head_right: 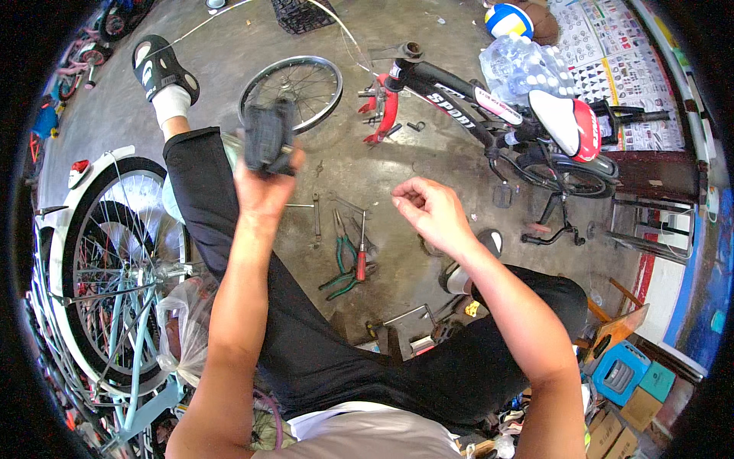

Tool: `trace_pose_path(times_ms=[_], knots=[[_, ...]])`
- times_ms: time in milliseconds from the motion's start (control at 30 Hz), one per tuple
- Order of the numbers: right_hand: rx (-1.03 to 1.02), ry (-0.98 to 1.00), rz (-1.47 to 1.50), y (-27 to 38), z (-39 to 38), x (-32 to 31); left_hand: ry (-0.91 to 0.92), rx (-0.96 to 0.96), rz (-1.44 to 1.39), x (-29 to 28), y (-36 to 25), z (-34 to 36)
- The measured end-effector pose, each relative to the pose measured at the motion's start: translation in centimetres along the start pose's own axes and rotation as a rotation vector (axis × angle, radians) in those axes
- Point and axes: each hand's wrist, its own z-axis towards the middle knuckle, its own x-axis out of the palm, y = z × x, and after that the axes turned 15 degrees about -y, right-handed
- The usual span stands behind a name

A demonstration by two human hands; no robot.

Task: The person rolls up a bicycle inner tube by hand, inserts a metal valve stem through the hole in a small wheel rim, and then fits a pedal onto the bicycle frame using a wrench.

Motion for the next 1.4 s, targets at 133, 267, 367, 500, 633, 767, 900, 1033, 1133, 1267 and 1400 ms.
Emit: trace_pose_path(times_ms=[133, 267, 367, 500, 633, 767, 900, 1033, 1133, 1267, 1400], knots=[[0.044, 0.155, -0.306, -6.0, 3.3, 4.2, 0.233, 0.054, -0.196, -0.4, -4.8, 0.2], [0.027, 0.112, -0.378, -9.3, 6.5, 13.0, 0.183, 0.101, -0.198, -0.8, -5.4, 0.0], [-0.074, 0.103, -0.389, -9.2, 8.9, 20.1, 0.096, 0.118, -0.221, 0.9, -4.7, -0.3], [-0.419, 0.119, -0.511, -8.7, 12.2, 26.2, -0.044, 0.158, -0.231, 1.3, -4.6, -0.4], [-0.561, 0.164, -0.723, -9.2, 14.4, 29.6, -0.096, 0.148, -0.288, 1.1, -4.8, -0.3], [-0.504, 0.137, -0.703, -11.1, 14.8, 29.3, -0.115, 0.135, -0.274, 1.5, -5.0, 0.0], [-0.242, 0.109, -0.536, -9.6, 12.2, 25.4, -0.062, 0.128, -0.203, 0.8, -4.3, 0.1], [-0.154, 0.030, -0.106, -6.9, 8.4, 16.7, 0.062, 0.089, -0.166, 0.3, -3.0, 0.0], [0.027, 0.082, -0.028, -0.9, 5.6, 6.4, 0.137, 0.083, -0.079, 0.2, -1.3, -0.2], [-0.026, -0.048, 0.220, 4.3, 0.3, -6.1, 0.145, 0.008, 0.070, 0.0, 2.2, -2.0], [-0.317, -0.239, 0.275, 7.3, -6.1, -12.1, 0.196, -0.049, 0.172, 2.3, 6.0, -6.6]])
